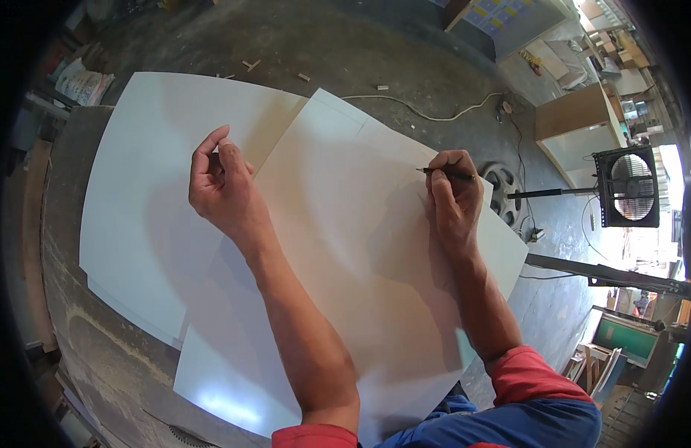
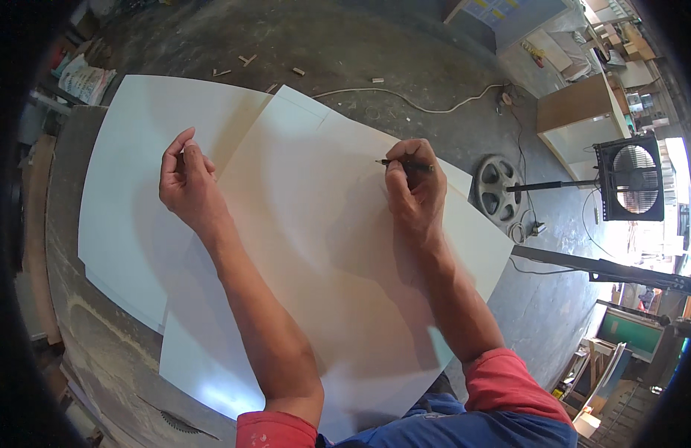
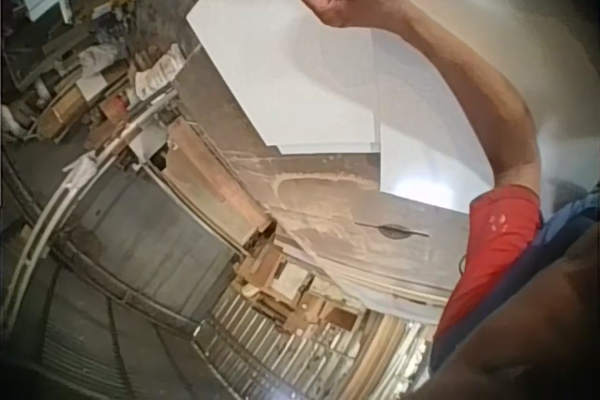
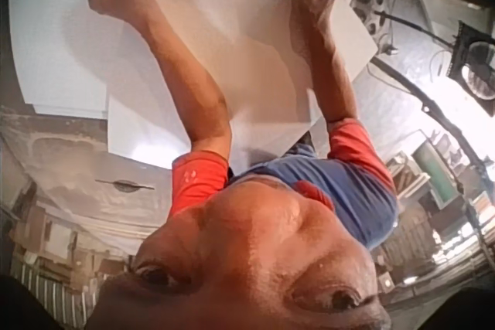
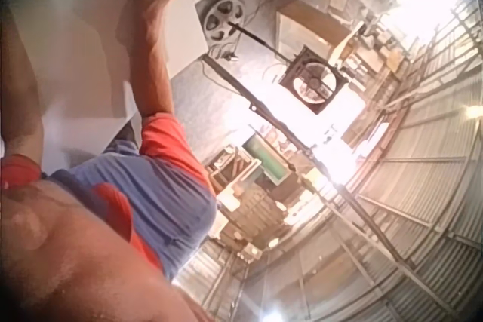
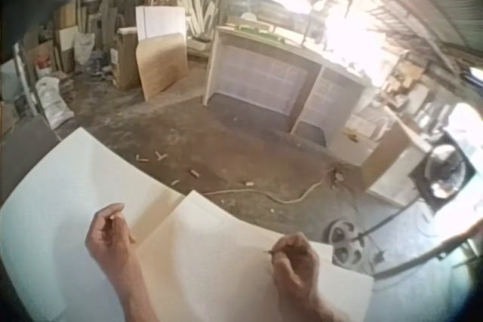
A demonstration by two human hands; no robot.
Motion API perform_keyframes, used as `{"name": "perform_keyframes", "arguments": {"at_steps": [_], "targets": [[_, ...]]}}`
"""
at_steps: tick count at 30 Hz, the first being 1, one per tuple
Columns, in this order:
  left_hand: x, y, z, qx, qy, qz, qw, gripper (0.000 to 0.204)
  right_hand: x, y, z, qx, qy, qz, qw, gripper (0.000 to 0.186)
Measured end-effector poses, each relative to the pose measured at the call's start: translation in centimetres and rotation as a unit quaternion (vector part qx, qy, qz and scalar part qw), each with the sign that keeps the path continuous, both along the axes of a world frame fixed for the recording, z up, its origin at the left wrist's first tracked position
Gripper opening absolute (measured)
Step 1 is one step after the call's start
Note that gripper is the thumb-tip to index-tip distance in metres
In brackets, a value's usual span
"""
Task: The person uses a pen to mark lines on white laminate boards by hand while working at a table in a workshop.
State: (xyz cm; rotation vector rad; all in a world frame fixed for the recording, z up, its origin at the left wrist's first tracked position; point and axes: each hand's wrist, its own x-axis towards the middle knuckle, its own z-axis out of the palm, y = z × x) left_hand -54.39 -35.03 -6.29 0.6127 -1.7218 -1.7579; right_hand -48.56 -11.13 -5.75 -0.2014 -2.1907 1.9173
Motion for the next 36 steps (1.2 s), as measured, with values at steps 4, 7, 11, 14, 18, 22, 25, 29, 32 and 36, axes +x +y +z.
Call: {"name": "perform_keyframes", "arguments": {"at_steps": [4, 7, 11, 14, 18, 22, 25, 29, 32, 36], "targets": [[0.0, 0.0, 0.0, 0.005, -0.015, -0.007, 1.000, 0.017, 0.1, 1.8, 0.2, 0.099, 0.094, 0.070, 0.988, 0.004], [0.0, 0.1, 0.0, 0.001, -0.006, -0.007, 1.000, 0.017, 0.3, 3.1, 0.2, 0.083, 0.124, 0.110, 0.983, 0.004], [-0.1, 0.0, -0.2, 0.013, -0.004, -0.011, 1.000, 0.017, 0.2, 3.2, -0.2, 0.118, 0.100, 0.114, 0.981, 0.004], [-0.2, 0.0, -0.8, 0.017, 0.009, -0.018, 1.000, 0.017, 0.0, 2.8, -0.2, 0.141, 0.071, 0.084, 0.984, 0.007], [-0.1, -0.4, -0.8, 0.031, 0.015, -0.018, 0.999, 0.018, -0.2, 2.1, 0.1, 0.128, 0.009, 0.084, 0.988, 0.007], [-0.2, -0.3, -0.4, 0.035, 0.021, -0.015, 0.999, 0.017, -0.3, 2.0, -0.1, 0.141, 0.029, 0.066, 0.987, 0.004], [-0.2, -0.3, -0.5, 0.034, 0.012, -0.016, 0.999, 0.017, -0.4, 1.7, -0.3, 0.097, 0.023, 0.034, 0.994, 0.004], [-0.5, -0.3, -1.1, 0.042, 0.021, -0.020, 0.999, 0.015, -0.9, 1.1, -0.8, 0.033, 0.023, -0.030, 0.999, 0.009], [-0.6, -0.4, -1.3, 0.030, 0.022, -0.028, 0.999, 0.015, -0.9, 1.1, -0.8, 0.047, -0.004, -0.021, 0.999, 0.014], [-0.3, 0.1, -0.9, 0.036, 0.015, -0.030, 0.999, 0.019, -0.7, 1.4, -0.5, 0.076, -0.034, -0.002, 0.997, 0.016]]}}
